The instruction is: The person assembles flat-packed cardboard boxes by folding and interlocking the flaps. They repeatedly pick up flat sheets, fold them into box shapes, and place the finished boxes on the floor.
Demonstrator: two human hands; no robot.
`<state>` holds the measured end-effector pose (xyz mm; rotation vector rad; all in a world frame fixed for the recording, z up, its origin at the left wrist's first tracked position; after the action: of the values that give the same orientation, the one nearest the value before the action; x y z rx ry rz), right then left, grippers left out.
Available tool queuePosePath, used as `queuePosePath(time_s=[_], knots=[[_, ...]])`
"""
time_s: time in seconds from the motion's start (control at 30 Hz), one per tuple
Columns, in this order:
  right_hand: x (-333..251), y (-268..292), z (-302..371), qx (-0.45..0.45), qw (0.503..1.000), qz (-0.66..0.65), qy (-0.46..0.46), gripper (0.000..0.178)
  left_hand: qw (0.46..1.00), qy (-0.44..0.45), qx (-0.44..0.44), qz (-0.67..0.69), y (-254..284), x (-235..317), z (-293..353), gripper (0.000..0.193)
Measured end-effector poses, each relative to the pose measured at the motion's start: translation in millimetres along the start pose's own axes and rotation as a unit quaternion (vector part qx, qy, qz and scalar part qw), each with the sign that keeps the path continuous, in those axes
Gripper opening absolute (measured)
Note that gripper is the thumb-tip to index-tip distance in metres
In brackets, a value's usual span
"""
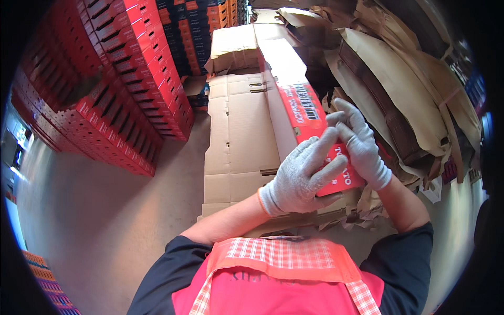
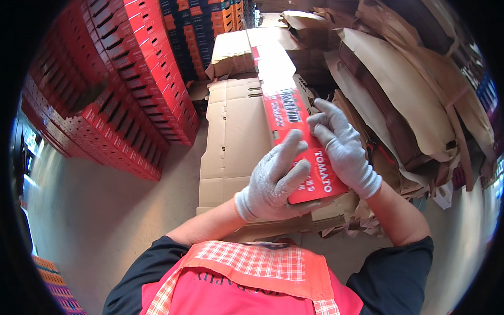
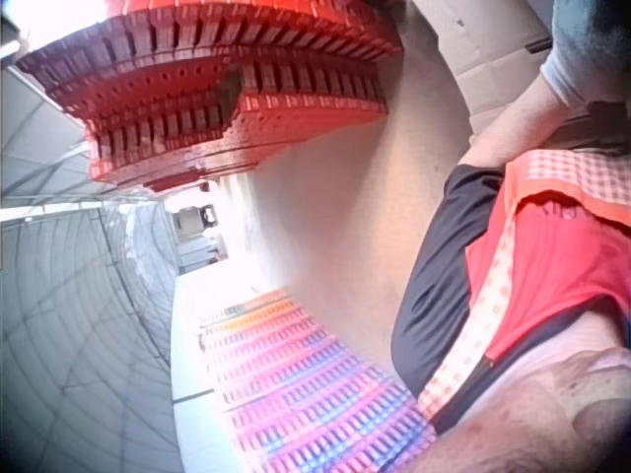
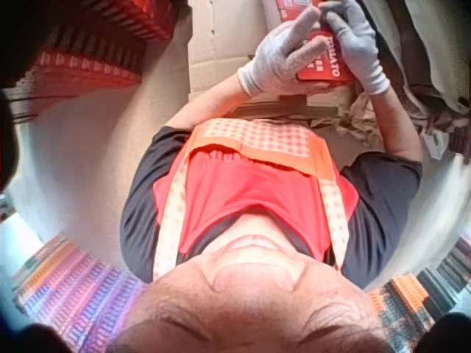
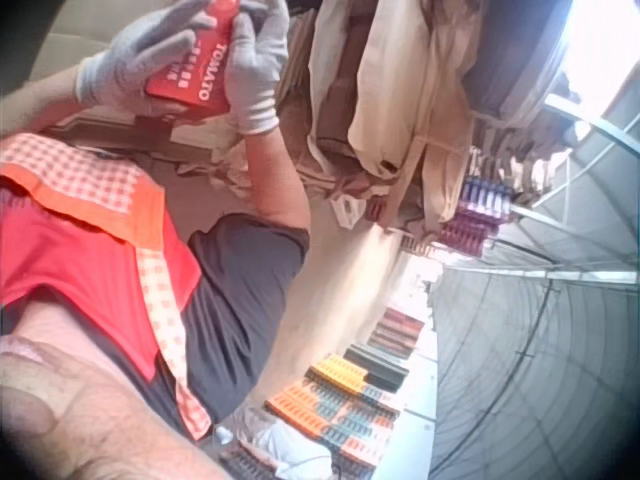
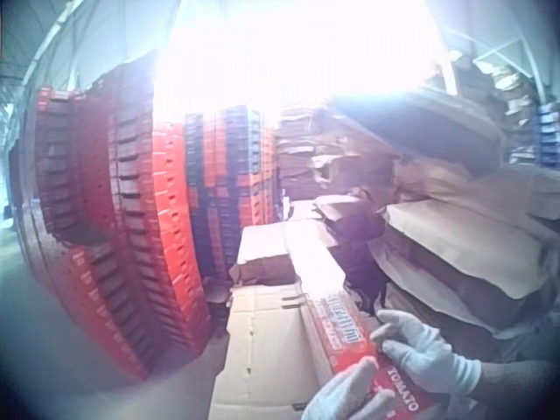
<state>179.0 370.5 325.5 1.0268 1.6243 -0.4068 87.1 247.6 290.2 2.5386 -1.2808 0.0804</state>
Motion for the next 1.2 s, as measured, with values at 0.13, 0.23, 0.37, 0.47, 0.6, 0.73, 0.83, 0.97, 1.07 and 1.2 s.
queuePosePath(time_s=[0.13, 0.23, 0.37, 0.47, 0.6, 0.73, 0.83, 0.97, 1.07, 1.2], knots=[[-21.6, -21.9, 2.6, -0.137, 0.935, 0.283, 0.162, 0.033, 0.983, 0.119, 0.107, -0.086, -9.3, -16.7, 29.8, 0.139], [0.5, -16.2, -5.8, -0.171, 0.961, 0.194, -0.096, 0.036, 0.974, 0.208, 0.093, 0.013, -20.6, -23.0, 40.8, 0.142], [4.1, -30.0, -20.9, -0.16, 0.909, 0.347, -0.168, 0.027, 0.922, 0.382, -0.047, -0.035, -43.4, -28.5, 57.3, 0.151], [-14.6, -71.3, -33.4, -0.186, 0.869, 0.436, 0.142, 0.024, 0.919, 0.393, -0.029, 0.019, -46.9, -25.6, 61.6, 0.127], [-9.7, -124.0, -21.5, -0.267, 0.79, 0.406, 0.373, 0.039, 0.893, 0.419, -0.059, 0.156, -39.9, -27.6, 70.7, 0.097], [-10.4, -136.7, -64.1, -0.24, 0.962, 0.018, 0.127, 0.04, 0.887, 0.424, 0.038, 0.177, 1.2, -25.5, 75.8, 0.111], [-18.1, -94.6, -130.8, 0.06, 0.997, -0.057, 0.014, 0.028, 0.875, 0.437, 0.065, 0.197, 17.8, -21.4, 83.5, 0.127], [30.9, -126.3, -145.7, -0.144, 0.965, 0.023, -0.218, 0.027, 0.884, 0.434, 0.038, 0.168, 21.4, -12.9, 86.5, 0.125], [36.2, -160.4, -136.4, -0.28, 0.939, 0.181, 0.088, 0.02, 0.781, 0.569, -0.059, 0.253, 13.4, 0.9, 100.6, 0.111], [92.3, -147.6, -116.0, -0.312, 0.772, 0.477, 0.28, 0.026, 0.808, 0.45, -0.283, 0.254, 46.4, 27.2, 89.5, 0.072]])
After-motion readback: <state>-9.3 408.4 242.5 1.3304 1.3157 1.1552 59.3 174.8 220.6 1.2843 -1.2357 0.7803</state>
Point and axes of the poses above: each hand's wrist, its own z-axis away from the middle knuckle, its own y-axis out of the back of the hand, x = y × z, the point moved 6 cm from there along -z, towards the middle knuckle, and after that the axes turned 1 degree about x, right-handed, at the moved point
